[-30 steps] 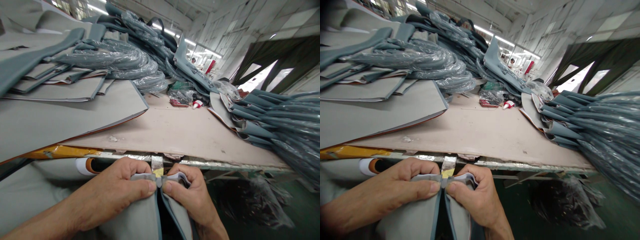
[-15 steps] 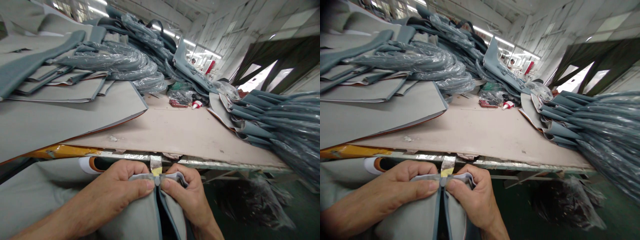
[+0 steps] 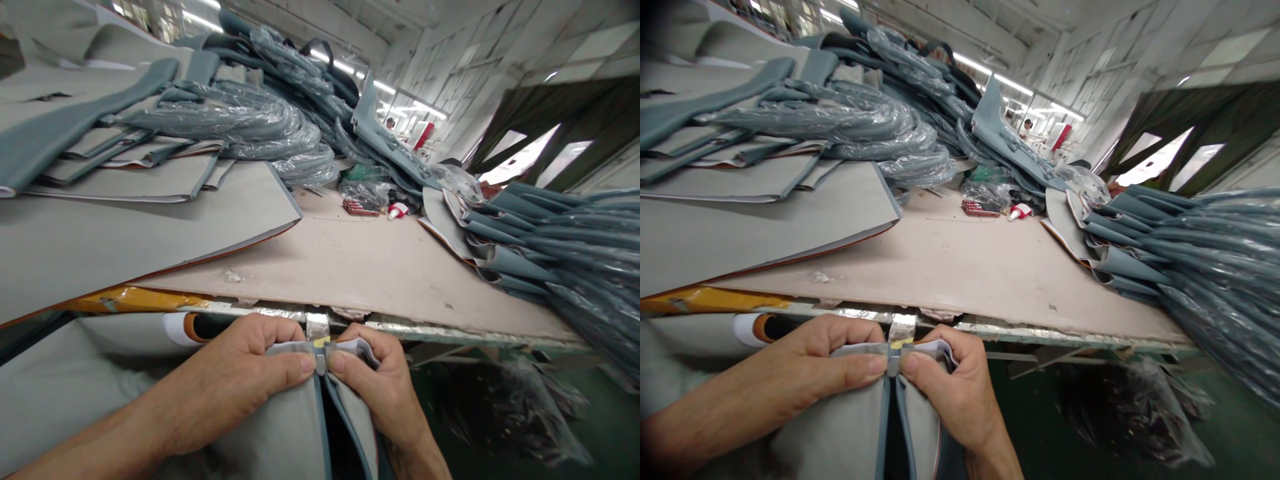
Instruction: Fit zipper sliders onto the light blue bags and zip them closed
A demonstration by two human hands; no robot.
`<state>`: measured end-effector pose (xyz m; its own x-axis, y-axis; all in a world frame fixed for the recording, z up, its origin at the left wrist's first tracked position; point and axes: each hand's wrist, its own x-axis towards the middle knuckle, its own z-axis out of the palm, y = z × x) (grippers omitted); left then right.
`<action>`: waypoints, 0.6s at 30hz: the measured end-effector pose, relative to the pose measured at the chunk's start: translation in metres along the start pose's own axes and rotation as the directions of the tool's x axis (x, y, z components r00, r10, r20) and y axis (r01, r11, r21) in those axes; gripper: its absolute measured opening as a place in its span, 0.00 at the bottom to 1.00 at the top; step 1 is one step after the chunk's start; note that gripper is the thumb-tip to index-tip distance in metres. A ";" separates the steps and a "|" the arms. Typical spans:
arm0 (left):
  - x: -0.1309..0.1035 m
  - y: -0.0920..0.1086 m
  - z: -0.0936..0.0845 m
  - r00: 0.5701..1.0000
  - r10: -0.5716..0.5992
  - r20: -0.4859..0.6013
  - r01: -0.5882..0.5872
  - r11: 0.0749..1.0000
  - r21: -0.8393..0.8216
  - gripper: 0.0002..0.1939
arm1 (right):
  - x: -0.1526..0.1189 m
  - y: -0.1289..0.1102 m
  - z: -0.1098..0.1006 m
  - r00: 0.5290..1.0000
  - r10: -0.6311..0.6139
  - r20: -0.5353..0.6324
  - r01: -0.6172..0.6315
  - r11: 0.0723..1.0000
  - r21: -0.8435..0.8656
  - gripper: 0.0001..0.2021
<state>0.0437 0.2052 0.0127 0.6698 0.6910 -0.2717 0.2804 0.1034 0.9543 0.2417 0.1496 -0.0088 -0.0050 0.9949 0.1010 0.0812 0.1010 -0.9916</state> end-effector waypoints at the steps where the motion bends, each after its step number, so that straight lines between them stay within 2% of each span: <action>1: 0.000 0.000 0.000 1.000 -0.002 -0.002 0.001 1.000 -0.006 0.17 | 0.000 0.000 0.000 1.000 0.006 -0.001 -0.006 1.000 -0.006 0.16; 7: -0.002 -0.001 0.001 1.000 -0.004 0.009 0.004 0.999 -0.034 0.19 | -0.002 0.001 -0.002 1.000 0.028 -0.013 -0.029 0.998 -0.049 0.16; 12: -0.003 -0.003 0.002 1.000 -0.025 0.016 0.025 0.999 -0.029 0.19 | -0.003 0.001 -0.002 0.997 0.075 -0.009 -0.075 0.997 -0.010 0.16; 18: -0.004 -0.003 0.000 0.997 -0.062 0.043 0.063 0.998 -0.016 0.16 | -0.003 -0.003 -0.004 0.988 0.115 0.102 -0.120 0.992 0.047 0.14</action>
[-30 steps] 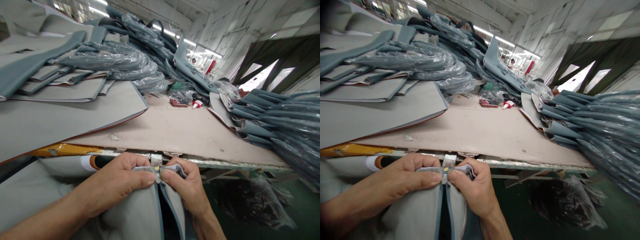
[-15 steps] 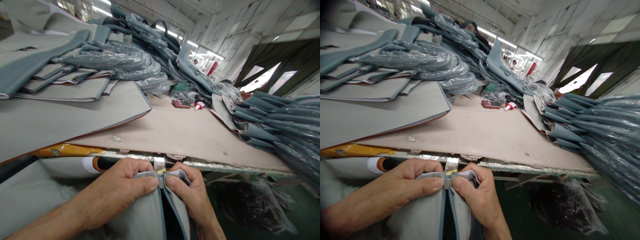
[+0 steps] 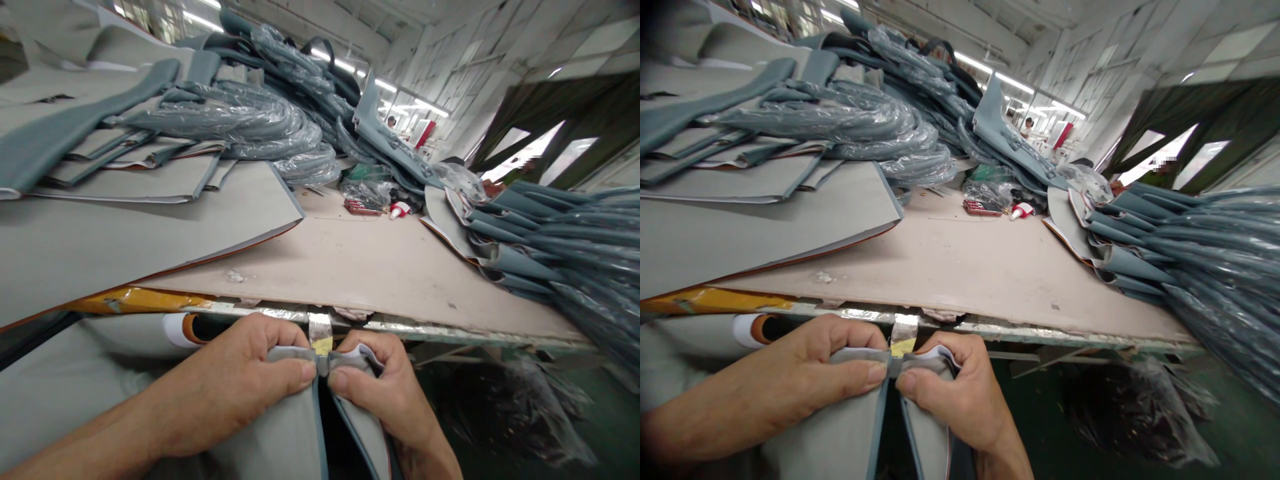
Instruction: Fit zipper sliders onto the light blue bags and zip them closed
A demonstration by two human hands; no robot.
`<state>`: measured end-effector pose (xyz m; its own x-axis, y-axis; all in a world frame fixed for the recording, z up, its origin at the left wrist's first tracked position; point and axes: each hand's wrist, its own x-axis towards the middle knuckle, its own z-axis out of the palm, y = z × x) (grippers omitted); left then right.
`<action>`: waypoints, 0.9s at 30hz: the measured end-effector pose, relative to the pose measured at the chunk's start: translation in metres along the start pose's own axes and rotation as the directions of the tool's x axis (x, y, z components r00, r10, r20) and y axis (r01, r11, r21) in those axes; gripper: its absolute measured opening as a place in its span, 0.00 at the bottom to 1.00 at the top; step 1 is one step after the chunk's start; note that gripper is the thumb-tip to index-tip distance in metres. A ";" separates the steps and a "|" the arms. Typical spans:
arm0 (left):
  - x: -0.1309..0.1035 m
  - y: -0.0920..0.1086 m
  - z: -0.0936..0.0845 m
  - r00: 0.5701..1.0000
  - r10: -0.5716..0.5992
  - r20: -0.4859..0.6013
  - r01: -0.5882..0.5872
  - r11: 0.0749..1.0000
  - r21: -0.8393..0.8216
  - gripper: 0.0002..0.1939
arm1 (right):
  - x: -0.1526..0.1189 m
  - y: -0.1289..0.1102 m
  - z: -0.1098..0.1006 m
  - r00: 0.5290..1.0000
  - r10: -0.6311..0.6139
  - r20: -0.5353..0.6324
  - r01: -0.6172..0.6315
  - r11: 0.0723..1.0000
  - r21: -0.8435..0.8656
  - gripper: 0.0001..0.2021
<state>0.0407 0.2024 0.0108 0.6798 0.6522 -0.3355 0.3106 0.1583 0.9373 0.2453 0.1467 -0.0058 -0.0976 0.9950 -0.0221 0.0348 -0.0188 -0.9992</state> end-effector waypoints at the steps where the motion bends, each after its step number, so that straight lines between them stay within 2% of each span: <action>1: 0.000 0.000 0.000 1.000 -0.006 0.006 0.006 1.000 0.015 0.15 | 0.000 -0.001 -0.001 1.000 0.005 0.013 -0.005 1.000 0.000 0.14; 4: -0.001 0.002 0.000 1.000 -0.014 0.001 0.013 0.998 0.059 0.14 | 0.000 -0.001 -0.002 0.999 0.024 0.032 -0.023 1.000 -0.008 0.15; 8: -0.001 0.004 0.000 1.000 -0.008 0.010 0.008 1.000 0.029 0.14 | 0.001 0.000 -0.003 0.999 0.033 0.033 -0.033 0.999 0.003 0.17; 13: 0.000 0.003 0.000 1.000 0.009 0.012 -0.009 0.999 0.035 0.15 | 0.000 0.002 -0.006 0.996 0.034 0.077 -0.036 0.999 0.031 0.14; 18: 0.001 0.001 0.001 1.000 0.006 0.006 -0.006 1.000 0.007 0.13 | 0.001 0.002 -0.007 0.996 0.062 0.067 -0.063 0.998 0.021 0.14; 27: 0.002 0.000 0.001 1.000 0.017 -0.002 -0.017 1.000 -0.006 0.14 | 0.003 0.002 -0.002 0.997 0.029 0.071 -0.034 0.997 0.063 0.14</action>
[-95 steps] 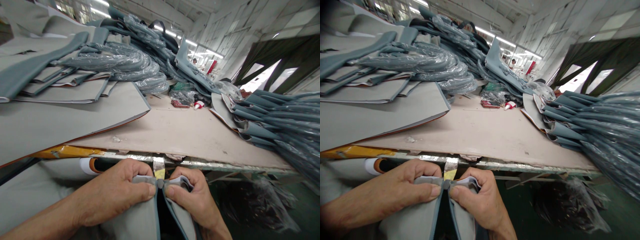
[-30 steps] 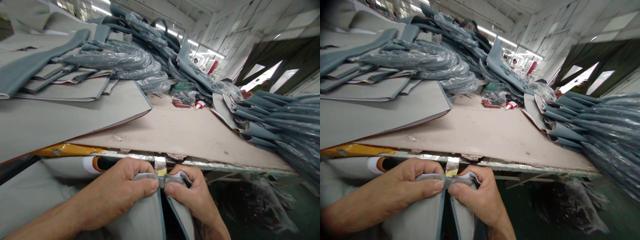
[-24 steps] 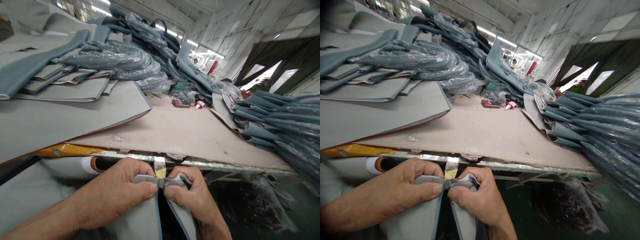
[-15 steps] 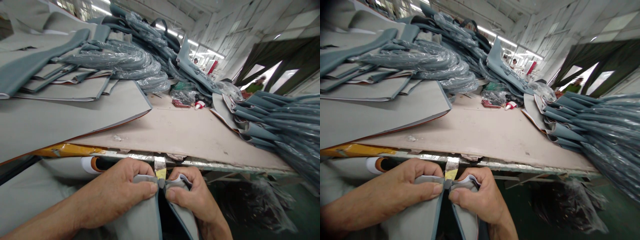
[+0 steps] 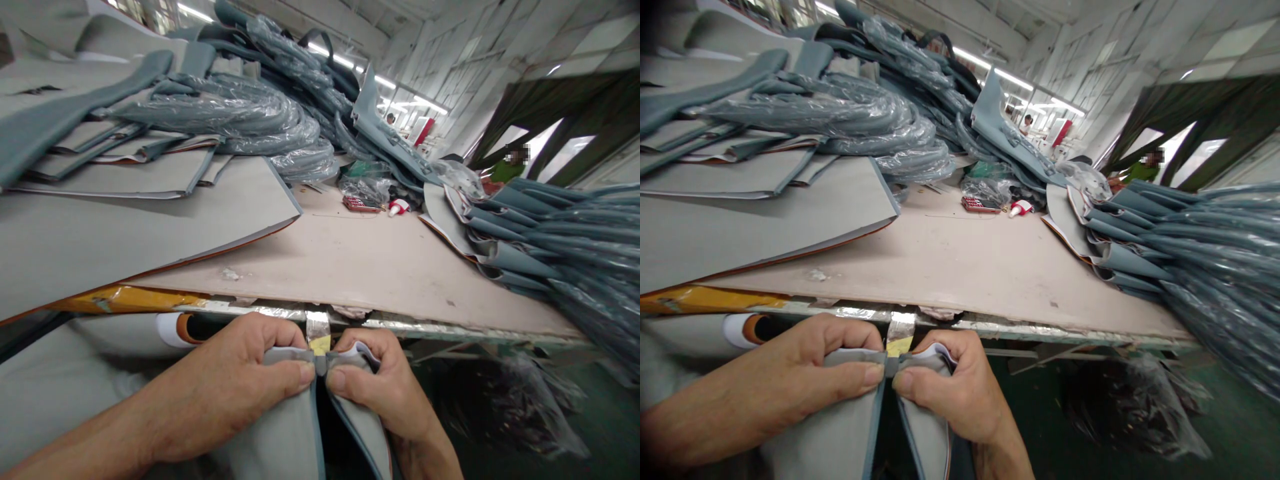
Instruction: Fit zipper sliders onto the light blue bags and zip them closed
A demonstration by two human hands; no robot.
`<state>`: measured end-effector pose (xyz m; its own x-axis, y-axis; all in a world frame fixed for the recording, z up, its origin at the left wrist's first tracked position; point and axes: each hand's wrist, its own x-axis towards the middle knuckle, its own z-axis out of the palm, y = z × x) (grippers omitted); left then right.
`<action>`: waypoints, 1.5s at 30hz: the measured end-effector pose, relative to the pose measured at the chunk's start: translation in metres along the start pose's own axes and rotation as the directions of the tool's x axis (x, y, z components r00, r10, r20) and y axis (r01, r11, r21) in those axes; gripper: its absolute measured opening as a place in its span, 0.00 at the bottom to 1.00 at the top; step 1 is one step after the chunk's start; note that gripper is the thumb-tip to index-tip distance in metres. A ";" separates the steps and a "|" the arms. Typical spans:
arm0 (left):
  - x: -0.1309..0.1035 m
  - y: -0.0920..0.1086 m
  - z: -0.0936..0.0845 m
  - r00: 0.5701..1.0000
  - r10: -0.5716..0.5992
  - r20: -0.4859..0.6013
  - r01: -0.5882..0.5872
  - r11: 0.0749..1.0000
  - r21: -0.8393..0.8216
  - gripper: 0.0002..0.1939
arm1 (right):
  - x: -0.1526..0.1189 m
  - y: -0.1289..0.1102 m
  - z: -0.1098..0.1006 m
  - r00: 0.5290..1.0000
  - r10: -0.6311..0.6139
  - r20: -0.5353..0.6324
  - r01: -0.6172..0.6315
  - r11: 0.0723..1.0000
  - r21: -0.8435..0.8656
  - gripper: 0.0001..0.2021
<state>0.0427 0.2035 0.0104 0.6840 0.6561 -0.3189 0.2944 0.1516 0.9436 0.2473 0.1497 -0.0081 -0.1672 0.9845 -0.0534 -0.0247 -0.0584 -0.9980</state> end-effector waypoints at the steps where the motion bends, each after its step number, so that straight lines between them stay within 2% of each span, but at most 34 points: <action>1: 0.000 0.000 0.000 1.000 0.003 -0.003 -0.003 1.000 0.004 0.14 | 0.000 0.000 0.000 1.000 -0.004 0.001 0.004 1.000 0.012 0.14; 17: 0.001 -0.008 -0.001 1.000 -0.013 -0.014 0.013 1.000 0.016 0.19 | 0.000 0.001 -0.003 1.000 0.029 0.000 -0.029 0.999 0.019 0.14; 25: -0.001 0.005 0.001 1.000 -0.009 -0.012 0.010 0.999 0.047 0.18 | 0.001 -0.001 -0.002 1.000 0.014 0.013 -0.014 1.000 0.003 0.14; 29: -0.001 0.010 -0.001 0.999 0.040 -0.017 -0.039 0.995 0.089 0.17 | 0.002 -0.001 -0.002 1.000 0.009 -0.006 -0.009 1.000 -0.008 0.15; 35: -0.001 0.012 0.000 1.000 0.007 -0.008 -0.006 0.999 0.036 0.17 | 0.000 -0.001 0.003 0.996 -0.044 -0.080 0.042 0.999 -0.026 0.17; 40: 0.003 0.009 -0.002 0.998 0.052 -0.041 -0.051 0.998 0.025 0.17 | 0.000 -0.001 0.009 0.982 -0.109 -0.153 0.104 0.994 -0.040 0.17; 45: 0.005 0.004 -0.005 0.998 0.058 -0.029 -0.056 0.996 0.067 0.16 | 0.001 -0.001 0.007 0.982 -0.109 -0.152 0.098 0.992 -0.079 0.17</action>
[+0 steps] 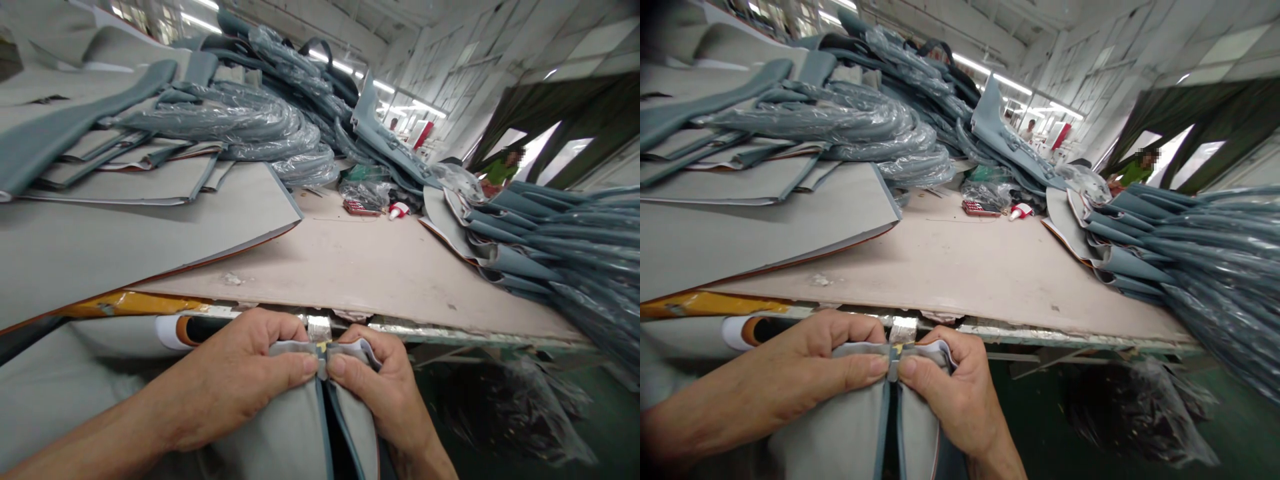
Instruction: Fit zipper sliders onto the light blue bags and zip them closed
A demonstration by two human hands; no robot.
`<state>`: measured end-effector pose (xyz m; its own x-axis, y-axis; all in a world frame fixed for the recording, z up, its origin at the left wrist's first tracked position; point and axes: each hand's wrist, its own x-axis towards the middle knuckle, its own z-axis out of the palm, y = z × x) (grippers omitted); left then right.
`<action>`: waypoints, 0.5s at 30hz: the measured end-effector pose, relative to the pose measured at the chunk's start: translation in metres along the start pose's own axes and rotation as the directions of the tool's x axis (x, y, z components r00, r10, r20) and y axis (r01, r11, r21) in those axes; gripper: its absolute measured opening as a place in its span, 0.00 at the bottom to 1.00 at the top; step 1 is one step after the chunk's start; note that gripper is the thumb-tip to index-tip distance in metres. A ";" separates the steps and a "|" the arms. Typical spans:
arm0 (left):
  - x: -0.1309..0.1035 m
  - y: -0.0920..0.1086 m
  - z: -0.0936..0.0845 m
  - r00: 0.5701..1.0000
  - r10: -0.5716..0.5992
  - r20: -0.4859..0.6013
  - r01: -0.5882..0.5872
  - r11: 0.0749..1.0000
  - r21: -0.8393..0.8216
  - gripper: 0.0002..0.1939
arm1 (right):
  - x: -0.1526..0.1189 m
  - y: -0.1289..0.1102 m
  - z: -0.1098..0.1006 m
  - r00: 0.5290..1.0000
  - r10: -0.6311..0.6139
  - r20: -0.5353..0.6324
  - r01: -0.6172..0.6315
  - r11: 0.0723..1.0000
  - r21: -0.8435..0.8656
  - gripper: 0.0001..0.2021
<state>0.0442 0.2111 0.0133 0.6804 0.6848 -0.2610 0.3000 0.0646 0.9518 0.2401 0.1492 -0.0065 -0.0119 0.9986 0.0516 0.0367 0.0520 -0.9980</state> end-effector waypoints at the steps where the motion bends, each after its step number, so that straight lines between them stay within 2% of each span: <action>1: 0.000 0.001 0.000 1.000 0.000 0.005 0.000 1.000 0.004 0.15 | 0.000 0.000 -0.001 1.000 0.007 0.009 -0.007 1.000 -0.015 0.17; 9: -0.007 0.017 -0.003 0.996 -0.084 0.032 0.078 0.987 0.142 0.10 | 0.001 -0.005 -0.008 0.989 0.102 0.102 -0.101 0.995 -0.022 0.18; 15: -0.010 0.018 -0.003 0.994 -0.103 0.037 0.097 0.985 0.146 0.07 | -0.001 -0.002 -0.010 0.983 0.136 0.126 -0.140 0.990 0.023 0.17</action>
<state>0.0408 0.2083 0.0336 0.6698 0.6475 -0.3636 0.4589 0.0241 0.8882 0.2498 0.1482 -0.0043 -0.1326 0.9871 -0.0896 0.0155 -0.0883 -0.9960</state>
